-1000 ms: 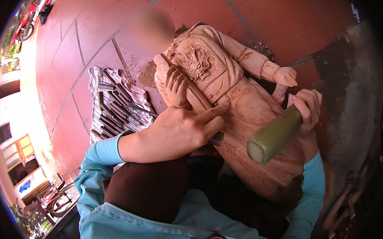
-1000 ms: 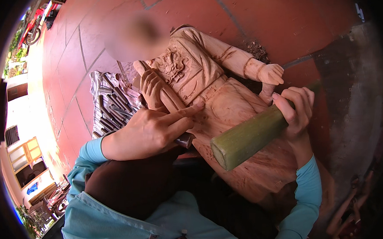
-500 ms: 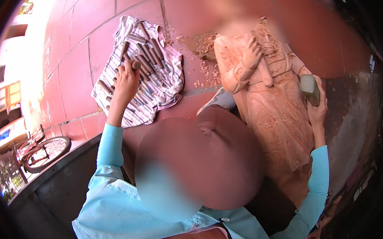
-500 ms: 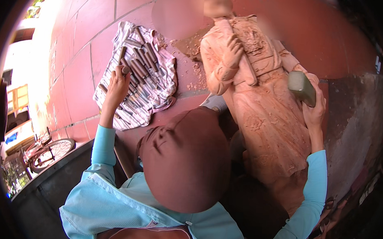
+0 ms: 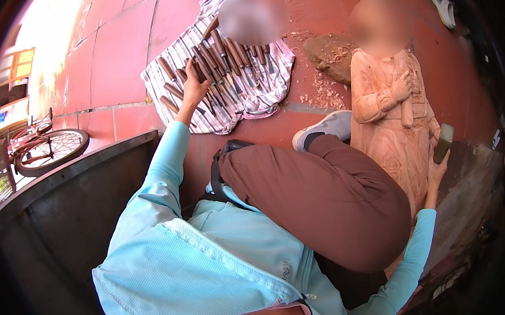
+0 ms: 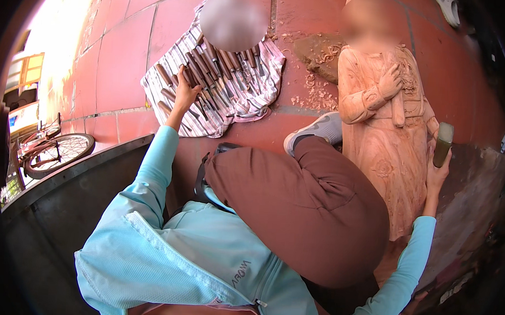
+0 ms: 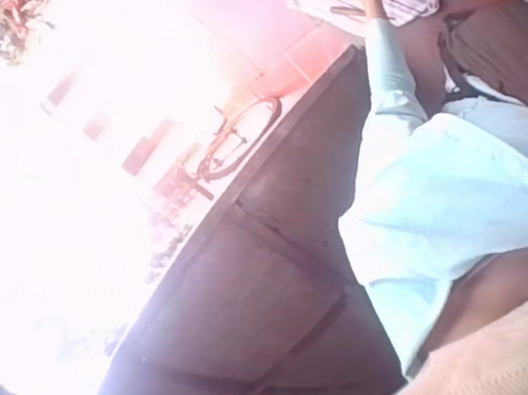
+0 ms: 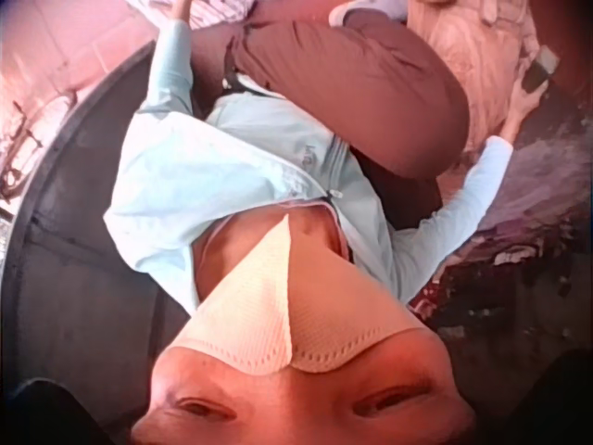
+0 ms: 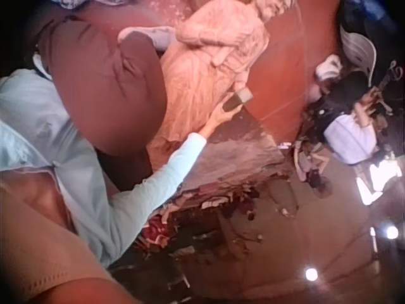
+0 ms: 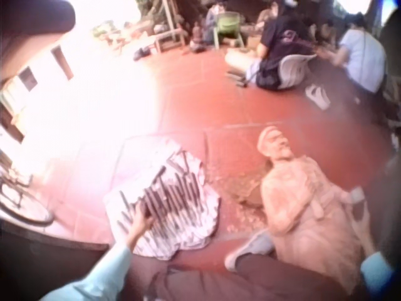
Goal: The person sits on the floor and carves a wooden statue of a figure using a chisel and a wooden mallet. They repeatedly position the chisel on the statue's torso and strike it with the mallet to shape the wood.
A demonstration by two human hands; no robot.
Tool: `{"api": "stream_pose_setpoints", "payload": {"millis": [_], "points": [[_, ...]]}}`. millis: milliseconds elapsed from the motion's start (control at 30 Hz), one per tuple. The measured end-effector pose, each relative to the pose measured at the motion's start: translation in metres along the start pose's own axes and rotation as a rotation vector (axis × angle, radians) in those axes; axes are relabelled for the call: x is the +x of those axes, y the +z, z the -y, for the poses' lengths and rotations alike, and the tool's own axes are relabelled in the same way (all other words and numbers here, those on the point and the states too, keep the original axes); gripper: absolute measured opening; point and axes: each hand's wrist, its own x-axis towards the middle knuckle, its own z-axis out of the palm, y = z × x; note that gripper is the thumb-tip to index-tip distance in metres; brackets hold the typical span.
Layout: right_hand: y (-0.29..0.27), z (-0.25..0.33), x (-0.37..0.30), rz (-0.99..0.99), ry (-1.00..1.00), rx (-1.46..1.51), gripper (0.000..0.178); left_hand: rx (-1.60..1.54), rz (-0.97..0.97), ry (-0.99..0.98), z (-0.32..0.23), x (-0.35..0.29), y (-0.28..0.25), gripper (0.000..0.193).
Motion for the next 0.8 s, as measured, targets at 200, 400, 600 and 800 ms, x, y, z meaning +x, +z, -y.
{"api": "stream_pose_setpoints", "payload": {"millis": [200,400,600,800], "points": [[0.006,-0.013,0.005,-0.036,-0.047,0.033,0.048,0.425,-0.056,0.114,0.013,0.002,-0.013,0.029],[-0.005,-0.008,-0.002,-0.008,0.077,-0.062,0.051,0.251,0.209,0.195,-0.073,-0.022,0.034,0.018],[0.002,0.011,0.0,-0.017,-0.075,0.026,0.054,0.512,0.243,0.04,-0.088,-0.027,0.086,0.035],[0.002,0.053,0.004,-0.032,-0.126,0.125,0.057,-0.139,0.332,-0.328,-0.046,-0.013,0.083,0.022]]}}
